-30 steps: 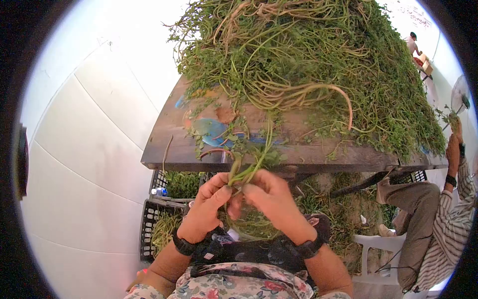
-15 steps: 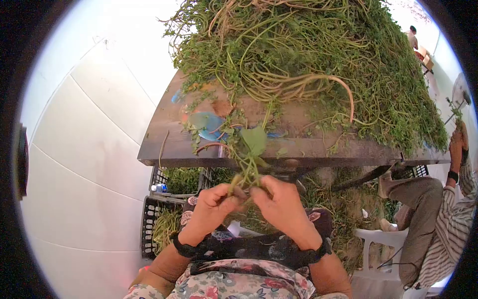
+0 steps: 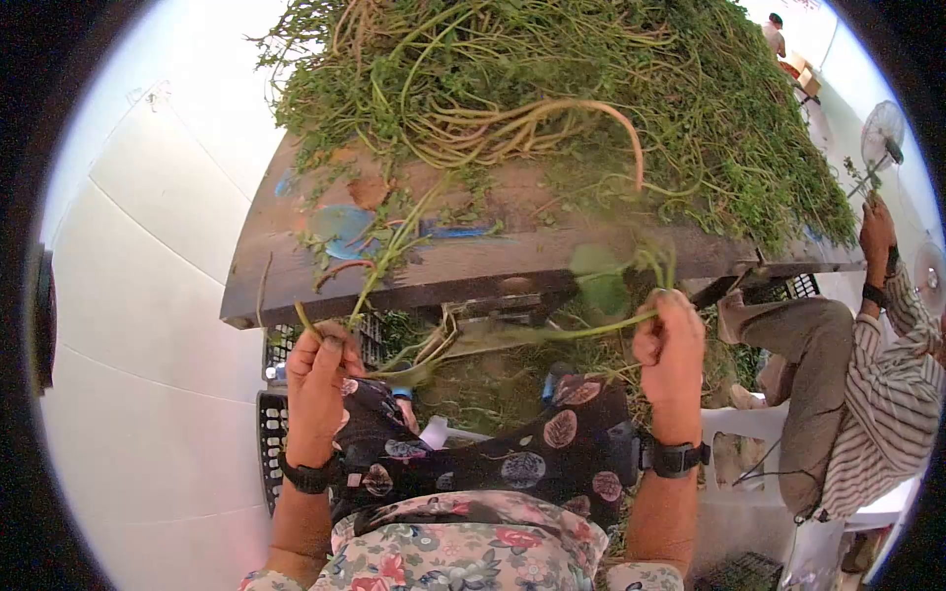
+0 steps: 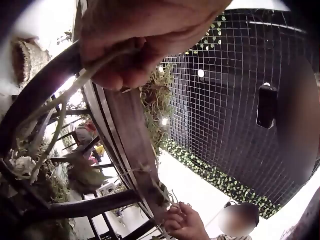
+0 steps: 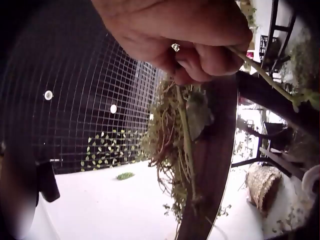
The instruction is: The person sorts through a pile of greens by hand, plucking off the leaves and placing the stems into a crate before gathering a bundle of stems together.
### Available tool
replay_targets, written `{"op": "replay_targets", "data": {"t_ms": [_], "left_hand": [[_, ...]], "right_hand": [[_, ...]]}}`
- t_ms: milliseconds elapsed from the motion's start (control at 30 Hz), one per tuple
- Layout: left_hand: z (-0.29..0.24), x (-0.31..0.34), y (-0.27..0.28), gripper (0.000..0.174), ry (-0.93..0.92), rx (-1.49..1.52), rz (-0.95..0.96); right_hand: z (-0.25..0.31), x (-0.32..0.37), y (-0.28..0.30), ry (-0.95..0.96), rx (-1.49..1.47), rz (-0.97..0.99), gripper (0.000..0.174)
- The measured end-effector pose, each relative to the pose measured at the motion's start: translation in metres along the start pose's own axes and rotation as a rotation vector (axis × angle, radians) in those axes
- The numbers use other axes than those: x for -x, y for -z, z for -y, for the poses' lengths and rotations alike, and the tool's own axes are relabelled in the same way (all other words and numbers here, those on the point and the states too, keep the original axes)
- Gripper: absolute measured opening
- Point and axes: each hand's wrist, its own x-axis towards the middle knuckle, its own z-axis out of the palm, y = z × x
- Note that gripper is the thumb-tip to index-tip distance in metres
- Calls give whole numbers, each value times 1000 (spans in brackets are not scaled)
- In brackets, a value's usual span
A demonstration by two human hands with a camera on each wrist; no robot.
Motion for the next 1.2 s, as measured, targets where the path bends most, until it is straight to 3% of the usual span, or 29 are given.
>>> {"op": "replay_targets", "data": {"t_ms": [67, 167, 333, 433, 500, 567, 633, 700, 767, 867, 967, 1033, 1167, 1200], "left_hand": [[0, -1, -2, 12, -9, -43, -39], [-3, -3, -3, 11, 2, -77, -48], [0, -1, -13, 8, 40, -111, 11], [-5, 1, -15, 7, 45, -129, 86], [-11, 6, -19, 7, 69, -136, 127], [-6, 9, -13, 8, 72, -190, 260], [-4, 15, -17, 8, 84, -214, 351], [1, 21, -20, 6, 137, -260, 413], [4, 25, -23, 7, 109, -389, 517], [6, 27, -24, 7, 133, -419, 577], [12, 32, -22, 10, 132, -367, 534], [11, 33, -19, 10, 187, -390, 543], [10, 39, -16, 11, 178, -477, 728], [8, 40, -14, 12, 199, -493, 733]], "right_hand": [[2, -7, 29, 32, -115, -90, 13], [1, -10, 69, 43, -228, -61, 15], [-2, -4, 94, -29, -271, -226, 14], [-12, -4, 122, 41, -147, -449, 13], [-31, -7, 168, 94, -162, -494, 14], [-50, -2, 194, 68, -262, -738, 17], [-89, 5, 256, -108, -331, -672, 15], [-102, 11, 259, -247, -376, -596, 13], [-101, 14, 189, -338, -408, -509, 10], [-87, 11, 95, -261, -93, -177, 6], [-48, 30, 5, -182, 153, 116, 14], [-41, 49, -37, 28, 469, 285, 18], [-56, 74, -82, 850, 1032, 795, 29], [-65, 77, -84, 835, 1048, 850, 29]]}}
